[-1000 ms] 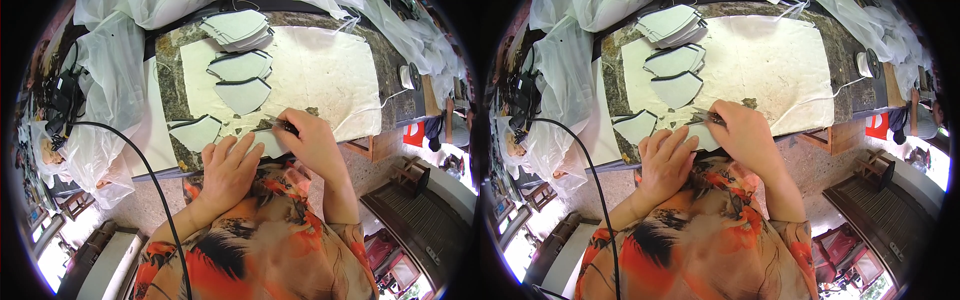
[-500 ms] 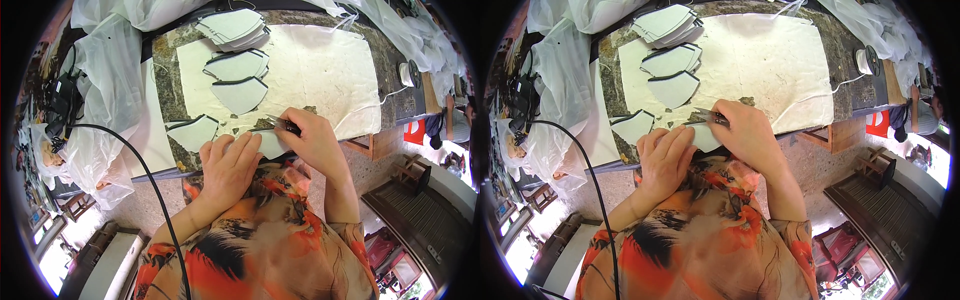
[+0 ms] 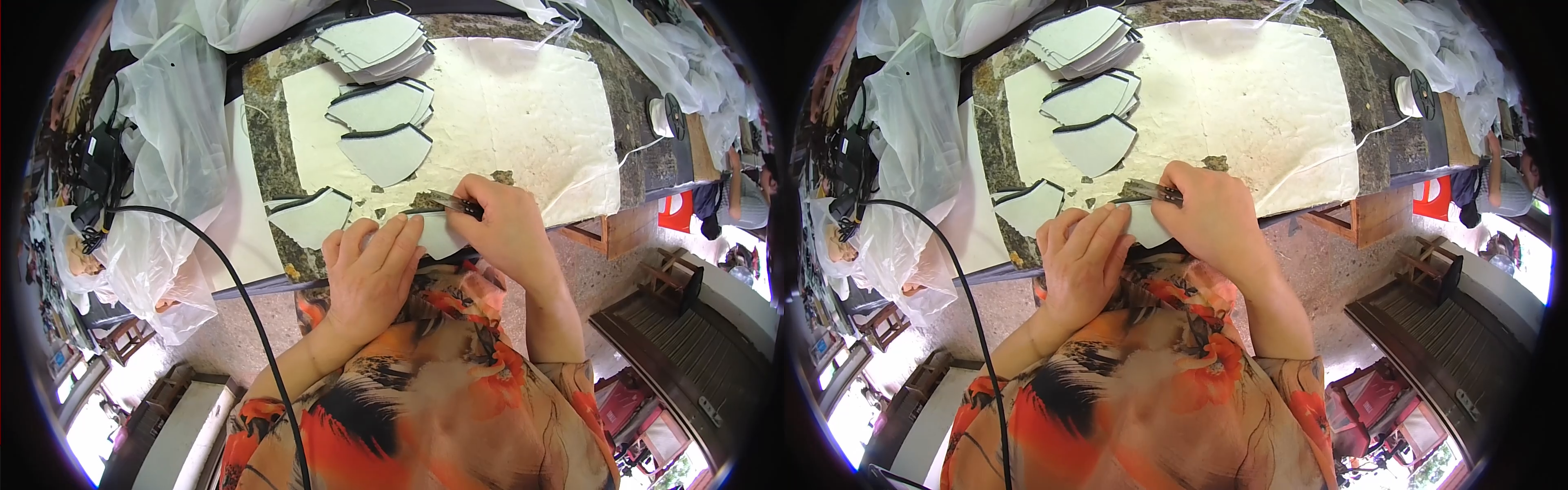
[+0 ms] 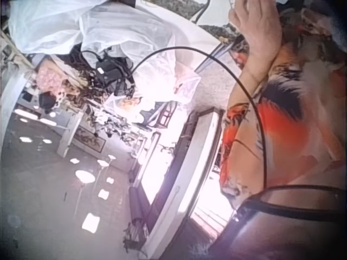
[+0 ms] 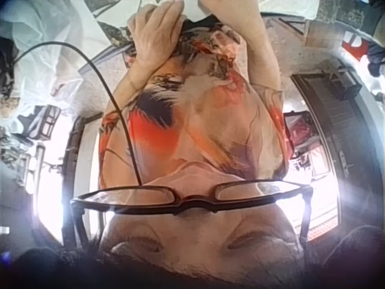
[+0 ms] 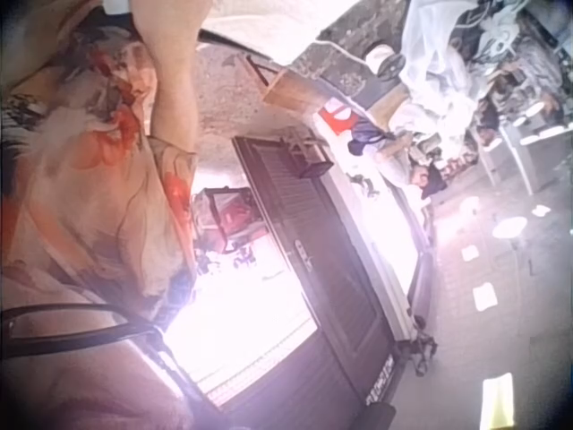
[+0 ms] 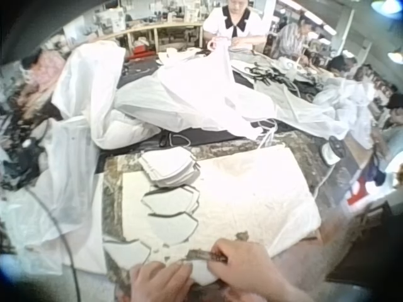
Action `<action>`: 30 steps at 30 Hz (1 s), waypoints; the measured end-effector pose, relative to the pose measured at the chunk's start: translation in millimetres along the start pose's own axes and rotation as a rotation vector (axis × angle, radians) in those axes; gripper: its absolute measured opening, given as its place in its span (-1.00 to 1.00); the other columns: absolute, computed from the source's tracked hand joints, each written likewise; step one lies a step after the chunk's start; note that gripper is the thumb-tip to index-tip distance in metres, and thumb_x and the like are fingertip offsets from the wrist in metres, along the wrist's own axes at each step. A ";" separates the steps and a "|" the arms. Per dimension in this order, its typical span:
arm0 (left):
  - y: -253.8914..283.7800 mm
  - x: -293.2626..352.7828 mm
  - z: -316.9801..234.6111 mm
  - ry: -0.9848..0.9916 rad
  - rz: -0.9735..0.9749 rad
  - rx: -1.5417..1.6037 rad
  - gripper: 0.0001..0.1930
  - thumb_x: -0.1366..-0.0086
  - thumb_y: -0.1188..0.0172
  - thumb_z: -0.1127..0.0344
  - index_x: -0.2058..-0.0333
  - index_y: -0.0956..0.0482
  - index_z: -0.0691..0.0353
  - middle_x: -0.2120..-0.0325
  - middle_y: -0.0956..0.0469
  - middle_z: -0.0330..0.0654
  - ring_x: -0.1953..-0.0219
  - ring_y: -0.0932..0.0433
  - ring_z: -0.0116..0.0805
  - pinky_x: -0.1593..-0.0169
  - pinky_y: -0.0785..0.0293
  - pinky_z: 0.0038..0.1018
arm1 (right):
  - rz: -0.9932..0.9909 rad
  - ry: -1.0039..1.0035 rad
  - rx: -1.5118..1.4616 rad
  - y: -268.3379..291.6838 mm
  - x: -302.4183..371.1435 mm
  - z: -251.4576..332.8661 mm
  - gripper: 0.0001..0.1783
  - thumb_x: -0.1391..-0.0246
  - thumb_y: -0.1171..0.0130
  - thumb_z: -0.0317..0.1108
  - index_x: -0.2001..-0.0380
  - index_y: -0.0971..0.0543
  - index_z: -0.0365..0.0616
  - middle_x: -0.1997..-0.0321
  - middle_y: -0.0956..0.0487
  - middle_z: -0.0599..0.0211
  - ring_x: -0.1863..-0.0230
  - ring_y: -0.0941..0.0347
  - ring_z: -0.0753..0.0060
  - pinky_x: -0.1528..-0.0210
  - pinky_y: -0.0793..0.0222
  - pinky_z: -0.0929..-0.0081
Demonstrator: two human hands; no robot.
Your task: The person trims excess material and threads from shoe upper components using snips.
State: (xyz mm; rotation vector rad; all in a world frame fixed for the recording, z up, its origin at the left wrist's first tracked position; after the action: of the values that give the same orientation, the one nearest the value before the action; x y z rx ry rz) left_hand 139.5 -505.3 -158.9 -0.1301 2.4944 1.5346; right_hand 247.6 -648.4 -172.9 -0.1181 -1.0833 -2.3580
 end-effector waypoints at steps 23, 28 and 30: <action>-0.8 -10.2 -9.4 -0.110 0.146 -0.122 -0.43 -0.06 -0.25 0.40 -0.13 -0.54 0.01 0.15 -0.46 -0.27 0.12 -0.39 -0.23 -0.03 -0.21 -0.21 | 0.055 0.025 0.026 13.2 4.6 -9.8 -0.78 -0.04 -0.21 -0.26 0.37 -0.55 -0.22 0.48 -0.56 0.10 0.46 -0.49 0.04 0.35 -0.38 0.28; -1.6 -12.7 -12.8 -0.130 0.217 -0.133 -0.39 -0.05 -0.21 0.44 -0.16 -0.52 0.01 0.19 -0.42 -0.23 0.11 -0.37 -0.20 -0.07 -0.21 -0.15 | 0.092 -0.004 0.025 15.8 3.9 -12.6 -0.77 -0.04 -0.22 -0.25 0.36 -0.55 -0.22 0.47 -0.56 0.10 0.46 -0.48 0.05 0.36 -0.36 0.27; -2.4 -13.2 -13.0 -0.138 0.221 -0.131 -0.39 -0.05 -0.20 0.45 -0.16 -0.51 0.01 0.19 -0.42 -0.22 0.11 -0.37 -0.18 -0.11 -0.21 -0.11 | 0.092 0.001 0.038 16.5 3.8 -13.6 -0.77 -0.04 -0.22 -0.25 0.35 -0.55 -0.22 0.47 -0.56 0.10 0.46 -0.48 0.05 0.36 -0.36 0.28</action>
State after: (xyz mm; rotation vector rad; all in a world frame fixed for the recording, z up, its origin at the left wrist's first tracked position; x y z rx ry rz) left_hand 151.1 -518.4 -152.4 0.2317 2.3648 1.7273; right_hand 254.6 -668.8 -169.8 -0.1495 -1.0980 -2.2539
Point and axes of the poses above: each hand's wrist, its own x-axis away from the middle knuckle, its own y-axis out of the back of the hand, z = x × y, the point moved 6 cm from there along -x, towards the middle knuckle
